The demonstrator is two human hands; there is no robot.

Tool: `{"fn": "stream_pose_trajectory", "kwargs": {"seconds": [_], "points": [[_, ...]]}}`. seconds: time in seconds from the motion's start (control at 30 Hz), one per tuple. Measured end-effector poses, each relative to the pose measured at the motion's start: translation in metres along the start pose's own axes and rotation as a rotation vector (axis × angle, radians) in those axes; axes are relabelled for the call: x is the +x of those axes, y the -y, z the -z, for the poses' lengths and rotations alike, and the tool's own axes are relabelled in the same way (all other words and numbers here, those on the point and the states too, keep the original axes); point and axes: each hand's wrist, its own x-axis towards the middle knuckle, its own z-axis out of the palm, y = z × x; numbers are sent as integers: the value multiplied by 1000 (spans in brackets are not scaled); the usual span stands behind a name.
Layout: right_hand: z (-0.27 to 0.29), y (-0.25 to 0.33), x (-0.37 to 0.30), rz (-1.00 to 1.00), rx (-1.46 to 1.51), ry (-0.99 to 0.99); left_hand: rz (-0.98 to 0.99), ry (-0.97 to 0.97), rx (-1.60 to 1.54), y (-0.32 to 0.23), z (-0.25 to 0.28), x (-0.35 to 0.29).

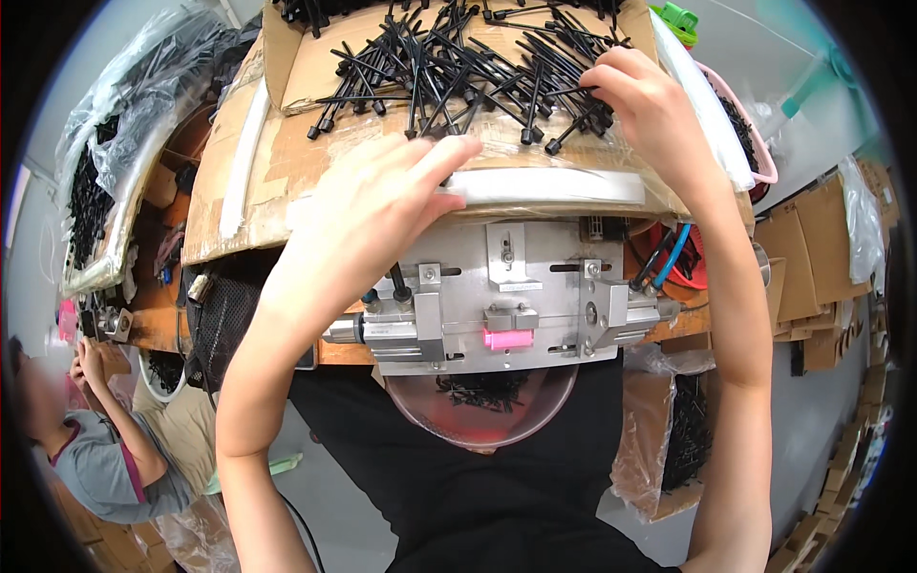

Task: The person repeatedly picks up black cable ties from a cardboard box and inserts them into a pneumatic crimping machine. They operate the machine to process the ties and then remove the finished items, dropping them into a pink basin below. The task is performed continuously in a repetitive cycle.

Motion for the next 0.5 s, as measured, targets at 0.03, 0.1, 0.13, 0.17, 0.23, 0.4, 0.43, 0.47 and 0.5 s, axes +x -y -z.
{"fn": "stream_pose_trajectory", "kwargs": {"seconds": [0.03,0.1,0.13,0.17,0.23,0.4,0.43,0.47,0.5], "points": [[2,3,-2,-25,21,-36,-18,-9,-15,4,-5,0],[6,8,-5,-52,50,-77,-16,-9,-88,5,-7,1],[8,9,-6,-67,62,-99,4,0,-145,5,-8,2],[11,9,-8,-73,96,-112,25,9,-202,5,-9,2],[21,9,-9,-79,165,-139,41,-9,-238,9,-7,-1],[73,-73,-49,-614,-169,-155,147,-41,-282,4,-5,-11],[80,-111,-61,-557,-312,-103,141,-69,-282,3,-8,-10],[85,-149,-75,-504,-455,-49,130,-94,-282,0,-10,-9],[89,-166,-80,-443,-591,1,140,-117,-271,-2,-11,-10]]}}
